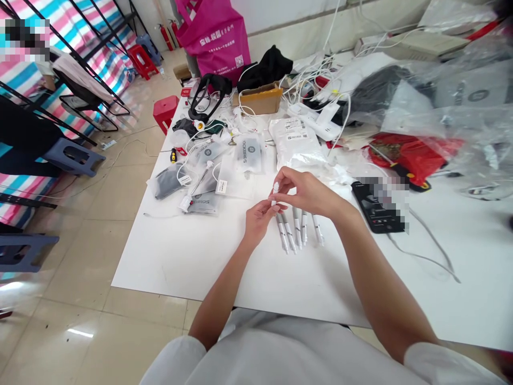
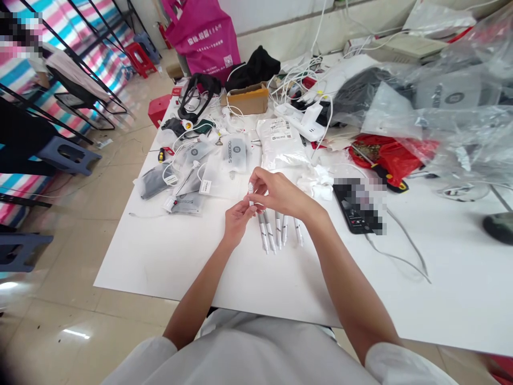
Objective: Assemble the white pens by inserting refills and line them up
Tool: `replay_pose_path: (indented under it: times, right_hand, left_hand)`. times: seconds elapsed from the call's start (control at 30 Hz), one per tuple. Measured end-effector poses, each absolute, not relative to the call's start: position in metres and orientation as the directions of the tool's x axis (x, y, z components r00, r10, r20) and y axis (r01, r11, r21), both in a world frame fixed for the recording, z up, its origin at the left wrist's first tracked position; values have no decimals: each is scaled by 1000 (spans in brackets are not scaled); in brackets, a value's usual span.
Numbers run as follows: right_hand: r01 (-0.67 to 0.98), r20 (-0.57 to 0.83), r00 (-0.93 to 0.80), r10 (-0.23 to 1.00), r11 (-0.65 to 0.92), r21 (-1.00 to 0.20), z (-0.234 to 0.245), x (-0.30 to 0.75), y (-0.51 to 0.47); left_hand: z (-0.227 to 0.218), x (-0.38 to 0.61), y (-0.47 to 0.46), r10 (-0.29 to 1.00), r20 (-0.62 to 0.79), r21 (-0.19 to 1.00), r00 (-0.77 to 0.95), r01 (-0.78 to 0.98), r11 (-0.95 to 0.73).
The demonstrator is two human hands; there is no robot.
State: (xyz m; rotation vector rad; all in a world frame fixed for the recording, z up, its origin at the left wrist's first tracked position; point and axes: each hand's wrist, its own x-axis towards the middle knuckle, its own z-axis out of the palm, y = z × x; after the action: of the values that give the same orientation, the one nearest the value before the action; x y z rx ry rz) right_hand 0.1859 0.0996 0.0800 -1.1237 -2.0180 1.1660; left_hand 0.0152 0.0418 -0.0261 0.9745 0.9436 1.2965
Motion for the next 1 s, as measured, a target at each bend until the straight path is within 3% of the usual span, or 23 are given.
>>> replay_pose_path:
  times: [0.33, 0.57, 0.73, 0.87, 1.0]
  right_hand:
    - [488, 87, -478, 874, 347, -801, 78, 180, 99]
    - [248, 67, -618, 783, 275, -929, 83, 184, 96]
    - [367, 109, -478, 872, 311, -876, 80, 182, 98]
    - [234, 29, -639, 768, 230, -945, 79, 182, 98]
    - [312, 34, -539, 842, 237, -920, 78, 177, 96]
  left_hand:
    - [-29, 18, 41, 998, -19, 936, 52, -351, 36]
    - [-28, 12, 42, 996, 3, 922, 94, -387, 33]
    - [-27, 12, 42, 992, -6, 922, 129, -382, 55]
    - [-27, 11, 42, 993, 7, 917, 121, -398, 42]
    - [-29, 10, 43, 991, 5, 926, 131, -376, 45]
